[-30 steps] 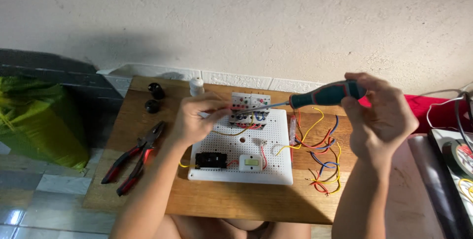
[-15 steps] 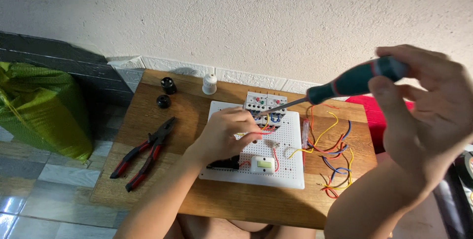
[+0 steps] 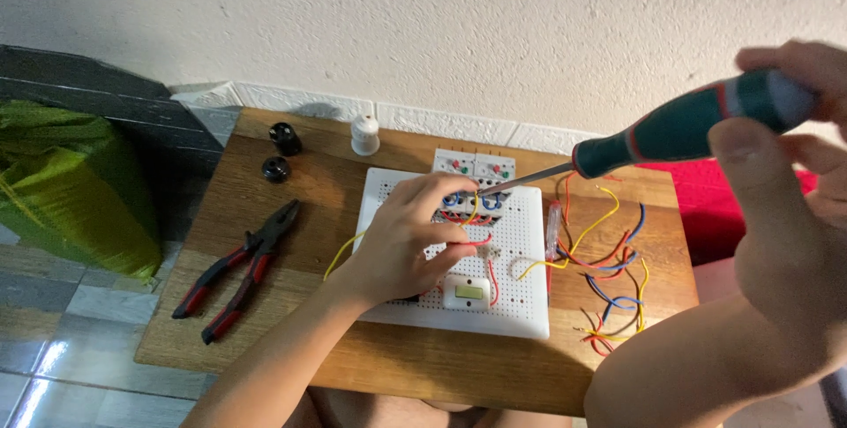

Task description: Tightening screws on a terminal block and connecting wires to assemble an electrical circuit on a workbench.

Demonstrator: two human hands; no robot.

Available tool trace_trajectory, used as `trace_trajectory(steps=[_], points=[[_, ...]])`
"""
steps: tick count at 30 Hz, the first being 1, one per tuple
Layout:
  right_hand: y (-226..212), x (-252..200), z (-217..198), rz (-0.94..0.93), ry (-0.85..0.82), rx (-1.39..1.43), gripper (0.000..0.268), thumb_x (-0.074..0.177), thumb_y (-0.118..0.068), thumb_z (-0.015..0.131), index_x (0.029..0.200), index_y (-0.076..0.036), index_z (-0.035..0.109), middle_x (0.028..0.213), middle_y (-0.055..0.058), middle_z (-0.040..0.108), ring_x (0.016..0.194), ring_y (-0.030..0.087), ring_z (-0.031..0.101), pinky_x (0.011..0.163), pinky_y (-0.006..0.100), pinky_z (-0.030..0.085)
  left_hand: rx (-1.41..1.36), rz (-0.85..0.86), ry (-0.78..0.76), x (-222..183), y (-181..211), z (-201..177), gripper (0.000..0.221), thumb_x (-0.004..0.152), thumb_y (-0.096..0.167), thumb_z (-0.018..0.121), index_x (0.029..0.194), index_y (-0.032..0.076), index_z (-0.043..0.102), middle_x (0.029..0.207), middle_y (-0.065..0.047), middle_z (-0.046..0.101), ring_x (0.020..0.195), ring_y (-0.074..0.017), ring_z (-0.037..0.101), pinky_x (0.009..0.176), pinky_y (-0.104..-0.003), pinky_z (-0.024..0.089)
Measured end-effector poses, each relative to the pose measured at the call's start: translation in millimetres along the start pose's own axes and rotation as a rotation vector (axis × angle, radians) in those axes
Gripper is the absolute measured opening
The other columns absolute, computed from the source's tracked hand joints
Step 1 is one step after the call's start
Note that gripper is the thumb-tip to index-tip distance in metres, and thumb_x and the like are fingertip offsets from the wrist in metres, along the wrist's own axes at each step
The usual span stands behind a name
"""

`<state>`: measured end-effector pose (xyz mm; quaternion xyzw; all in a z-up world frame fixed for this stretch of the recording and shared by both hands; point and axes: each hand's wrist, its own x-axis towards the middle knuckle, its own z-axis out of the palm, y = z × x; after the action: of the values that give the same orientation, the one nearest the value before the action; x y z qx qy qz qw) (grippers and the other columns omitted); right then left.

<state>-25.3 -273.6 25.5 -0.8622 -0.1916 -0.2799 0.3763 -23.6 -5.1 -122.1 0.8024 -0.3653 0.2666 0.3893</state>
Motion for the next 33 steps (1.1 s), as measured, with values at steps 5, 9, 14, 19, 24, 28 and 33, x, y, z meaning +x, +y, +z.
trace_trajectory(steps=[5,9,14,19,24,28,33], points=[[-4.7,-4.5,-2.1,-0.056,-0.022,0.012,0.038,0.119,0.007,0.061,0.155,0.011,0.051,0.156,0.024,0.057,0.136,0.028,0.055,0.103,0.034,0.048,0.086,-0.094,-0.029,-3.1,2.9,12.2,0.017,0.090,0.017,0.072,0.074,0.009,0.070,0.140,-0.016,0.056,0.125,-0.0360,0.058,0.105,-0.050,0.044],[-15.2,-0.9,7.0,-0.171,-0.023,0.046,0.032,0.119,0.017,0.067,0.149,0.018,0.057,0.148,0.032,0.054,0.126,0.035,0.060,0.101,0.040,0.060,0.090,-0.106,-0.023,-5.3,1.2,15.4,0.018,0.087,0.016,0.073,0.070,0.012,0.069,0.141,-0.017,0.058,0.129,-0.0365,0.056,0.106,-0.052,0.042],[-28.5,9.0,15.4,-0.254,-0.030,0.036,0.031,0.112,0.024,0.070,0.141,0.024,0.060,0.136,0.038,0.060,0.117,0.038,0.065,0.095,0.042,0.065,0.118,-0.141,-0.048,-3.0,1.8,14.7,0.017,0.086,0.016,0.074,0.070,0.012,0.070,0.144,-0.018,0.056,0.134,-0.0354,0.054,0.100,-0.053,0.040],[-28.8,13.5,24.9,-0.371,-0.053,0.030,0.025,0.113,0.026,0.069,0.136,0.030,0.058,0.128,0.044,0.058,0.108,0.042,0.069,0.091,0.044,0.066,0.098,-0.158,-0.064,-4.4,-0.5,15.6,0.023,0.088,0.015,0.072,0.067,0.012,0.065,0.146,-0.019,0.055,0.139,-0.0357,0.050,0.103,-0.053,0.038],[-23.4,12.3,32.6,-0.403,-0.020,-0.011,0.029,0.114,0.030,0.076,0.137,0.031,0.060,0.128,0.044,0.059,0.111,0.044,0.067,0.091,0.044,0.066,0.104,-0.163,-0.073,-6.5,-2.4,16.7,0.021,0.088,0.016,0.074,0.068,0.012,0.065,0.147,-0.018,0.055,0.139,-0.0365,0.049,0.106,-0.055,0.039],[-22.9,12.5,35.3,-0.472,0.022,-0.036,0.026,0.117,0.028,0.081,0.134,0.028,0.062,0.122,0.043,0.062,0.110,0.044,0.065,0.089,0.043,0.063,0.118,-0.159,-0.070,-6.6,-3.2,17.5,0.016,0.086,0.014,0.071,0.070,0.013,0.069,0.147,-0.015,0.056,0.137,-0.0378,0.050,0.107,-0.055,0.040],[-30.6,12.5,41.8,-0.453,0.080,-0.001,0.023,0.118,0.023,0.081,0.131,0.027,0.063,0.121,0.041,0.062,0.104,0.041,0.067,0.087,0.044,0.065,0.102,-0.168,-0.079,-6.8,-4.2,18.3,0.018,0.087,0.015,0.072,0.070,0.010,0.068,0.145,-0.014,0.058,0.138,-0.0375,0.050,0.110,-0.056,0.040]])
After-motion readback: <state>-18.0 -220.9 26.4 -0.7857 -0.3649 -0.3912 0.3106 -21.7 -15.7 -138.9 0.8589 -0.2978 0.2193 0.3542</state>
